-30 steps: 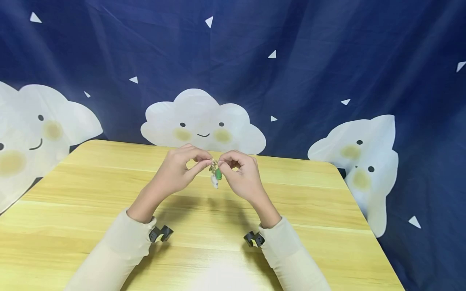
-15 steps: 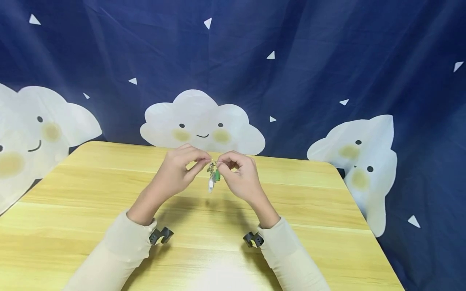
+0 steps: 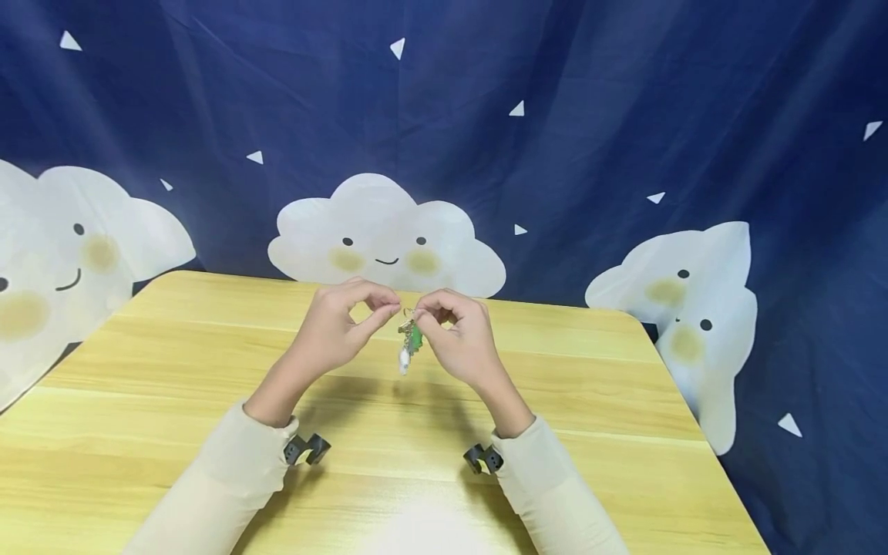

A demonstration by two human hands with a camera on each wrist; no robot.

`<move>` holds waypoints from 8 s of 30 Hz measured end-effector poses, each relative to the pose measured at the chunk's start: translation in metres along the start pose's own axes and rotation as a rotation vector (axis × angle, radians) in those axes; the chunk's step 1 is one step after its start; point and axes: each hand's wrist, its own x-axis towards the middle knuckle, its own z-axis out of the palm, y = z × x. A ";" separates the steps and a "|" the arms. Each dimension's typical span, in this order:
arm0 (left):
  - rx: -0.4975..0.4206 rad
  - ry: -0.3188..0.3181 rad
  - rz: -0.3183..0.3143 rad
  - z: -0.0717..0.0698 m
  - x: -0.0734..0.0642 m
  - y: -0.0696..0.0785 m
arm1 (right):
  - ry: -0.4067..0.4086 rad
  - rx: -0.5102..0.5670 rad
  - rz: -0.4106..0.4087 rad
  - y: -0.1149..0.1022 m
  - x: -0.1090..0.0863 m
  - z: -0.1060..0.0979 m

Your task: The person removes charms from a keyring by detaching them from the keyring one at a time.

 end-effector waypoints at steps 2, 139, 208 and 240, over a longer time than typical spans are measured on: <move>-0.015 0.004 -0.001 0.001 0.000 0.000 | -0.003 0.005 -0.003 0.000 0.000 0.000; 0.163 -0.156 0.090 -0.017 0.001 -0.001 | -0.534 -0.322 0.690 0.136 0.055 -0.007; 0.193 -0.123 0.087 -0.028 0.002 0.002 | -0.093 -0.225 -0.229 0.013 0.002 0.032; 0.228 -0.151 0.127 -0.030 0.001 0.002 | 0.010 -0.311 -0.413 0.014 0.002 0.033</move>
